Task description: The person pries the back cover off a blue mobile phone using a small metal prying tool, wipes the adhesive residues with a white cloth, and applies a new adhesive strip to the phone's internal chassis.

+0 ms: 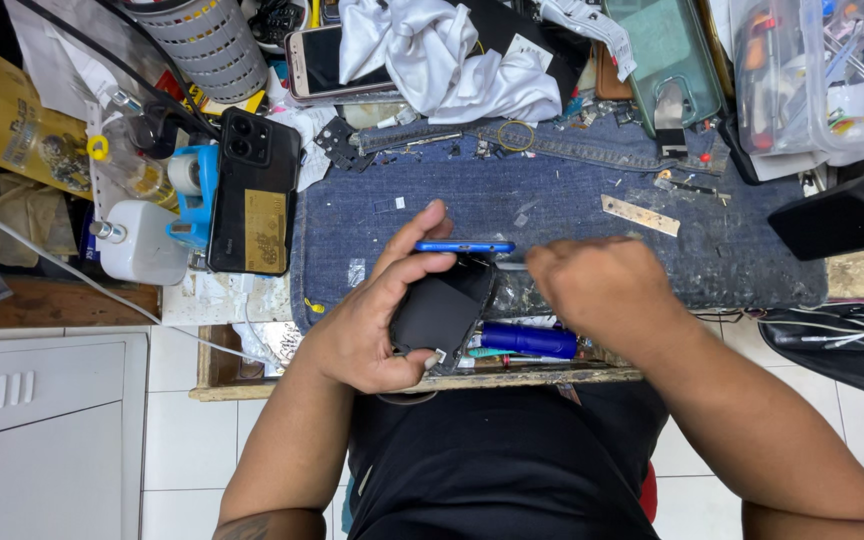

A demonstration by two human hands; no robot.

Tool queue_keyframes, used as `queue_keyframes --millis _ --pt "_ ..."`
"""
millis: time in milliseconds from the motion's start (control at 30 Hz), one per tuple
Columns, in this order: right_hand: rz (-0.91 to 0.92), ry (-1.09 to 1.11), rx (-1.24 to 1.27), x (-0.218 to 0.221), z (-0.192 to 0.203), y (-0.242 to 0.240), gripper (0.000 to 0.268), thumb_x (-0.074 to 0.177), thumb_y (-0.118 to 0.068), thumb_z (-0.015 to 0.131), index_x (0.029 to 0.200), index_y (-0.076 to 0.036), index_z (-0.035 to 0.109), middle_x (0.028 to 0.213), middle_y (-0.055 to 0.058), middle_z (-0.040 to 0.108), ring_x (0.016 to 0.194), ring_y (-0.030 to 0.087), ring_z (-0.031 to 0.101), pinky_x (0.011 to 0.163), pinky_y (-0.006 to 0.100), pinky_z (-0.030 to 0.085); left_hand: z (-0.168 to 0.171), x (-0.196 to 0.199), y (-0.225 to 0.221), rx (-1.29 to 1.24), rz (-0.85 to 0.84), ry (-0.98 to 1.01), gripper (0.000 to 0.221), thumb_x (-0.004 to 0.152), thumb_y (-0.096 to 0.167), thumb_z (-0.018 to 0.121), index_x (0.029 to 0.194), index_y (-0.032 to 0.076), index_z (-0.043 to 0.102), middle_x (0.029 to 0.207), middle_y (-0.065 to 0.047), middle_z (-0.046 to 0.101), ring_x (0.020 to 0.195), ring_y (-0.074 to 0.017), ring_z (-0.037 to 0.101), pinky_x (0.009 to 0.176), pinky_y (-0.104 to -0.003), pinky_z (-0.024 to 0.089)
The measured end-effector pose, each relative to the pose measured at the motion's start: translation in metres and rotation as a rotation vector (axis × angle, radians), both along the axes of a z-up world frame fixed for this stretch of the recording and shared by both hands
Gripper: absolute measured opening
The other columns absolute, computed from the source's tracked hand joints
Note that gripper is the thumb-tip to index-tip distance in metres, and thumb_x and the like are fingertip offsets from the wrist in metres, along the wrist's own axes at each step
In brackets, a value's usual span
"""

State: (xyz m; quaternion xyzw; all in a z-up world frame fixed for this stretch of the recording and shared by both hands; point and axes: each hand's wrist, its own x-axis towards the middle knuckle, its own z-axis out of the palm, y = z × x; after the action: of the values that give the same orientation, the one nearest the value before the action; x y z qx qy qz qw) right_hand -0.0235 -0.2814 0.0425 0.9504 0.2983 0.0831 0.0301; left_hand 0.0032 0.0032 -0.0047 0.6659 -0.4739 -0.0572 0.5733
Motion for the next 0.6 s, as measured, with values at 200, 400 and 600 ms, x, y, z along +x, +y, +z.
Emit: queue_keyframes --millis 200,400,600 --pt "-0.383 0.946 0.987 0.024 -0.013 -0.03 0.025 0.09 -0.018 0.07 0.11 -0.004 0.072 0.089 0.007 0.077 0.074 0.013 0.072 0.066 0.03 0.059 -0.014 -0.004 0.004 -0.344 0.007 0.439 0.089 0.074 0.005 0.075 0.156 0.009 0.042 0.175 -0.017 0.016 0.151 -0.034 0.04 0.126 -0.049 0.032" --pt "-0.164 1.152 1.406 0.032 -0.065 -0.034 0.032 0.097 -0.012 0.063 0.128 -0.001 0.065 0.104 0.007 0.076 0.09 0.011 0.07 0.079 0.03 0.058 -0.032 -0.003 -0.024 -0.792 0.011 0.764 0.087 0.074 0.009 0.076 0.154 0.009 0.041 0.17 -0.014 0.022 0.158 -0.0357 0.034 0.133 -0.057 0.029" --pt "-0.179 0.98 1.536 0.024 -0.076 -0.048 0.026 0.1 -0.011 0.062 0.122 0.002 0.065 0.107 0.008 0.075 0.095 0.013 0.072 0.083 0.031 0.059 -0.037 -0.003 0.004 -0.531 0.051 0.73 0.068 0.075 0.0 0.061 0.142 0.0 0.058 0.177 -0.019 0.024 0.153 -0.0346 0.041 0.133 -0.051 0.029"
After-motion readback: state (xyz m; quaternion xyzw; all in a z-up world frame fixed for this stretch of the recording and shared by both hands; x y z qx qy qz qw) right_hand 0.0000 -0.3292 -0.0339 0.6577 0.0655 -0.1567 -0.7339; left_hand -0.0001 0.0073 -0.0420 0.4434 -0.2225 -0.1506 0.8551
